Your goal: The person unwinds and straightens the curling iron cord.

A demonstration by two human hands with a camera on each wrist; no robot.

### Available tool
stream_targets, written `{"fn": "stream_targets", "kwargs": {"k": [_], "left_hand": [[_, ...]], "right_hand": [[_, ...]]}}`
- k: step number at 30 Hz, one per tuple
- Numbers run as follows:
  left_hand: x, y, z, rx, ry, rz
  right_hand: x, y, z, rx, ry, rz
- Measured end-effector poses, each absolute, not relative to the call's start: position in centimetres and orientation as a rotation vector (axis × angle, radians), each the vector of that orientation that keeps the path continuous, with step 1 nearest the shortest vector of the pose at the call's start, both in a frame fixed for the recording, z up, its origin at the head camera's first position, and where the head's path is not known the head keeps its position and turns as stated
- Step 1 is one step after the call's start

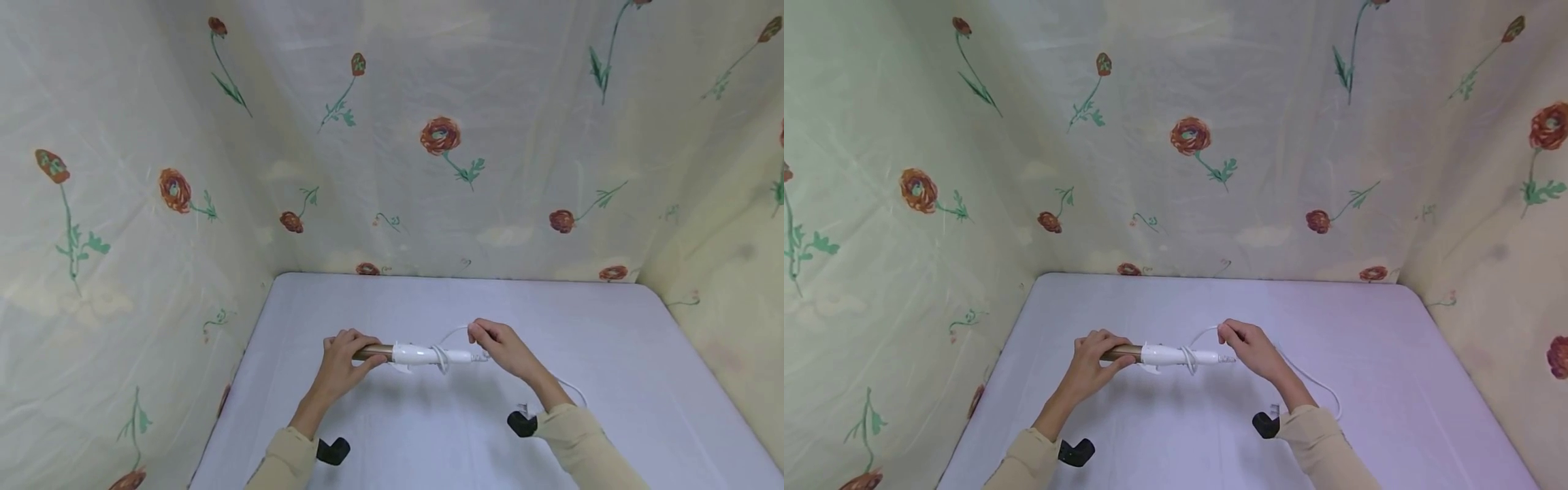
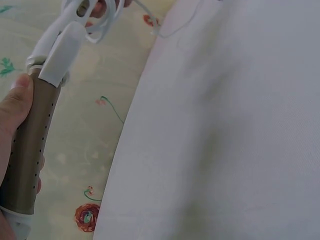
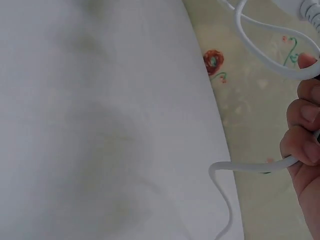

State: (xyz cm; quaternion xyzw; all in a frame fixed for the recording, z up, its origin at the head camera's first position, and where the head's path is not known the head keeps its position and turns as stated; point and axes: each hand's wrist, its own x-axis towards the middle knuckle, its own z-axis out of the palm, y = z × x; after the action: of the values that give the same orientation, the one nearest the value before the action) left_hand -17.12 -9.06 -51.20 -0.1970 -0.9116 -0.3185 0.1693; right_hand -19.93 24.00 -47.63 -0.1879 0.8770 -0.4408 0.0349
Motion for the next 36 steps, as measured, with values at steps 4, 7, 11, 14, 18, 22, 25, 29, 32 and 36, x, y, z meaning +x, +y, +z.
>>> {"fn": "stream_targets", "kwargs": {"k": [4, 7, 11, 14, 18, 22, 25, 29, 32, 36], "left_hand": [[-17.2, -8.9, -51.1, -0.566, -2.589, -0.927], [-17.2, -8.8, -50.9, -0.574, -2.577, -0.944], [-17.3, -8.6, -50.8, -0.581, -2.566, -0.948], [-17.3, -8.5, -50.7, -0.582, -2.558, -0.946], [-17.4, -8.4, -50.6, -0.576, -2.555, -0.947], [-17.4, -8.3, -50.7, -0.551, -2.556, -0.939], [-17.4, -8.3, -50.8, -0.529, -2.557, -0.929], [-17.6, -8.2, -50.7, -0.496, -2.571, -0.917], [-17.8, -8.1, -50.5, -0.475, -2.582, -0.898], [-17.9, -8.1, -50.4, -0.466, -2.587, -0.887]], "right_hand": [[-19.9, 24.2, -48.2, -0.557, 2.645, -1.359], [-19.9, 24.3, -48.5, -0.53, 2.636, -1.345], [-19.9, 24.6, -49.0, -0.466, 2.623, -1.288], [-19.8, 24.6, -49.5, -0.462, 2.608, -1.258], [-19.6, 24.5, -50.4, -0.527, 2.598, -1.223], [-19.1, 24.4, -51.4, -0.532, 2.548, -1.226], [-18.6, 24.2, -51.9, -0.554, 2.544, -1.216], [-18.0, 23.8, -52.5, -0.616, 2.555, -1.137], [-17.6, 23.6, -52.7, -0.654, 2.52, -1.112], [-17.0, 23.3, -52.8, -0.69, 2.497, -1.119]]}}
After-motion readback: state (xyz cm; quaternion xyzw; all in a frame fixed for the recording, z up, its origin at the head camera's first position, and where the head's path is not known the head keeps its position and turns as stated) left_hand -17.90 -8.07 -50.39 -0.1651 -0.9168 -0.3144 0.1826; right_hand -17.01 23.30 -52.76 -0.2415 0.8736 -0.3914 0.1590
